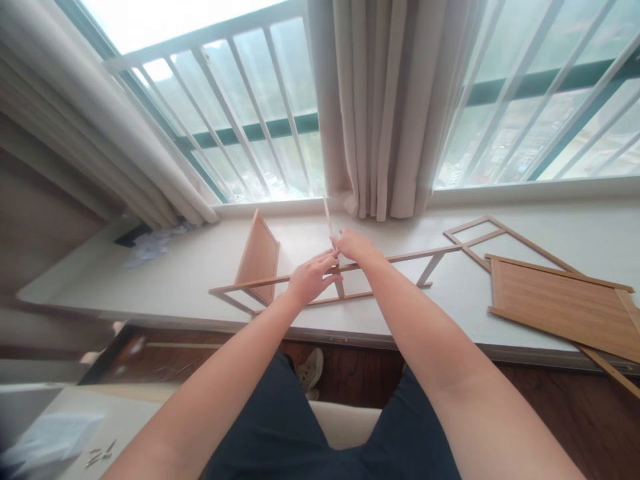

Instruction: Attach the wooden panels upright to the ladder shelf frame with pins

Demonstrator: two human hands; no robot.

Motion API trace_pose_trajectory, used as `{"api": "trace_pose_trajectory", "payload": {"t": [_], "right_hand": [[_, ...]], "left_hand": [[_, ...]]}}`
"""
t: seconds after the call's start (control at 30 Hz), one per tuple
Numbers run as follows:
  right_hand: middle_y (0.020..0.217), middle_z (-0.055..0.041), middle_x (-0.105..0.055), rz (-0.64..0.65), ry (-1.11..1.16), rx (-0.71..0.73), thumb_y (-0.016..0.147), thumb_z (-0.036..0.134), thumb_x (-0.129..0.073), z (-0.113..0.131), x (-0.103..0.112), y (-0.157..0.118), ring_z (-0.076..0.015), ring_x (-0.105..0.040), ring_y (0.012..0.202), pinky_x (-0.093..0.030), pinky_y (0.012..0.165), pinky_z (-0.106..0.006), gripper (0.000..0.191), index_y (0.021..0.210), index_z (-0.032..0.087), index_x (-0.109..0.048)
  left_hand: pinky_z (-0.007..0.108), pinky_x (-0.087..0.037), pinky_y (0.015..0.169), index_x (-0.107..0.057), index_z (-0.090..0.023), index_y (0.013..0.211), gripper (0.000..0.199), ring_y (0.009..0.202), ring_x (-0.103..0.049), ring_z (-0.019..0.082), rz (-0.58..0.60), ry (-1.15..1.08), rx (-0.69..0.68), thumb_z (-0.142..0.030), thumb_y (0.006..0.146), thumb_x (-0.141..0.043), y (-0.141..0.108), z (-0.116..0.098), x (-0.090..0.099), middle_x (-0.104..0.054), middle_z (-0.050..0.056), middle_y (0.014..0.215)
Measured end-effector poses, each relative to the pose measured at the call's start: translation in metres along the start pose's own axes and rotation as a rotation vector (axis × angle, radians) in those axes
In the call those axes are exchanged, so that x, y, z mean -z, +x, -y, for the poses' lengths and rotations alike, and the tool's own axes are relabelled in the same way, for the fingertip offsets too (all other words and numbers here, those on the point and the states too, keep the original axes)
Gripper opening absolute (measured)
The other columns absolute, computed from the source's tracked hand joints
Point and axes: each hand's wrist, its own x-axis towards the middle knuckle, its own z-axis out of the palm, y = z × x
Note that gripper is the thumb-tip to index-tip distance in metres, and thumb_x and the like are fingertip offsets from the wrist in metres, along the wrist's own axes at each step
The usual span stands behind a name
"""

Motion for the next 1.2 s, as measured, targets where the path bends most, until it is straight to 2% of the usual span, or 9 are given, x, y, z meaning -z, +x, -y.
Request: {"api": "trace_pose_trajectory", "payload": {"t": [0.1,0.23,0.37,0.57,0.73,0.83,0.93,1.03,1.2], "right_hand": [[0.118,-0.0171,-0.075,-0.19,-0.069,0.014,0.1,0.048,-0.051,-0.001,0.004,-0.019,-0.0314,-0.07,0.106,-0.046,0.083,-0.035,0.042,0.125,0.02,-0.07],[0.082,-0.0066,-0.073,-0.447,0.022,0.082,0.101,0.04,-0.047,-0.009,-0.005,-0.061,-0.0255,-0.068,0.082,-0.042,0.072,-0.032,0.035,0.116,0.022,-0.074],[0.066,-0.0005,-0.061,-0.512,0.258,0.167,0.098,0.042,-0.048,-0.025,-0.031,-0.11,-0.02,-0.059,0.064,-0.041,0.067,-0.031,0.036,0.107,0.02,-0.075],[0.074,0.0001,-0.064,-0.335,0.483,0.201,0.086,0.025,-0.045,-0.05,-0.069,-0.152,-0.0186,-0.056,0.064,-0.043,0.067,-0.031,0.037,0.115,0.019,-0.067],[0.09,-0.0036,-0.074,-0.178,0.537,0.204,0.089,0.026,-0.041,-0.071,-0.09,-0.146,-0.0216,-0.061,0.078,-0.046,0.079,-0.036,0.031,0.116,0.021,-0.056],[0.094,-0.0047,-0.074,-0.115,0.562,0.203,0.091,0.032,-0.046,-0.082,-0.105,-0.14,-0.0223,-0.061,0.082,-0.046,0.081,-0.037,0.03,0.119,0.022,-0.053],[0.102,-0.0052,-0.075,-0.06,0.561,0.22,0.081,0.021,-0.049,-0.092,-0.118,-0.137,-0.0214,-0.06,0.083,-0.046,0.082,-0.035,0.036,0.117,0.022,-0.052],[0.105,-0.0057,-0.074,-0.02,0.526,0.23,0.074,0.012,-0.044,-0.098,-0.121,-0.131,-0.0211,-0.061,0.088,-0.046,0.086,-0.035,0.038,0.109,0.023,-0.053],[0.095,-0.0069,-0.075,-0.016,0.473,0.118,0.088,0.015,-0.039,-0.096,-0.111,-0.12,-0.0231,-0.066,0.093,-0.046,0.088,-0.036,0.022,0.098,0.023,-0.057]], "left_hand": [[0.04,-0.056,0.11,-0.07,-0.027,0.108,0.011,0.145,-0.054,0.022,0.015,-0.029,0.021,-0.03,0.097,-0.072,0.001,-0.001,0.002,-0.064,0.002,0.15],[0.039,-0.055,0.112,-0.071,-0.027,0.11,0.013,0.141,-0.058,0.022,0.039,-0.027,0.045,-0.031,0.097,-0.07,0.001,-0.003,0.004,-0.062,0.001,0.152],[0.039,-0.055,0.112,-0.07,-0.026,0.111,0.015,0.143,-0.056,0.023,0.027,-0.005,0.037,-0.031,0.097,-0.071,0.001,-0.003,0.002,-0.063,0.003,0.15],[0.04,-0.056,0.108,-0.067,-0.022,0.102,0.013,0.143,-0.056,0.026,0.034,0.027,-0.055,-0.029,0.094,-0.075,0.007,0.007,0.002,-0.068,0.008,0.141],[0.042,-0.055,0.106,-0.062,-0.02,0.088,0.02,0.124,-0.065,0.028,0.023,0.056,-0.228,-0.028,0.09,-0.08,0.016,0.014,0.009,-0.073,0.01,0.12],[0.042,-0.055,0.104,-0.061,-0.021,0.09,0.021,0.119,-0.066,0.028,0.031,0.056,-0.234,-0.029,0.089,-0.08,0.017,0.017,0.01,-0.073,0.009,0.116],[0.043,-0.054,0.104,-0.061,-0.021,0.094,0.019,0.118,-0.065,0.028,0.07,0.063,-0.233,-0.028,0.091,-0.079,0.019,0.02,0.013,-0.073,0.008,0.115],[0.044,-0.054,0.103,-0.063,-0.022,0.098,0.017,0.117,-0.065,0.028,0.126,0.088,-0.248,-0.028,0.092,-0.078,0.021,0.025,0.017,-0.072,0.008,0.117],[0.044,-0.053,0.105,-0.066,-0.022,0.107,0.014,0.122,-0.062,0.028,0.118,0.033,-0.28,-0.029,0.096,-0.071,0.022,0.032,0.02,-0.071,0.008,0.123]]}}
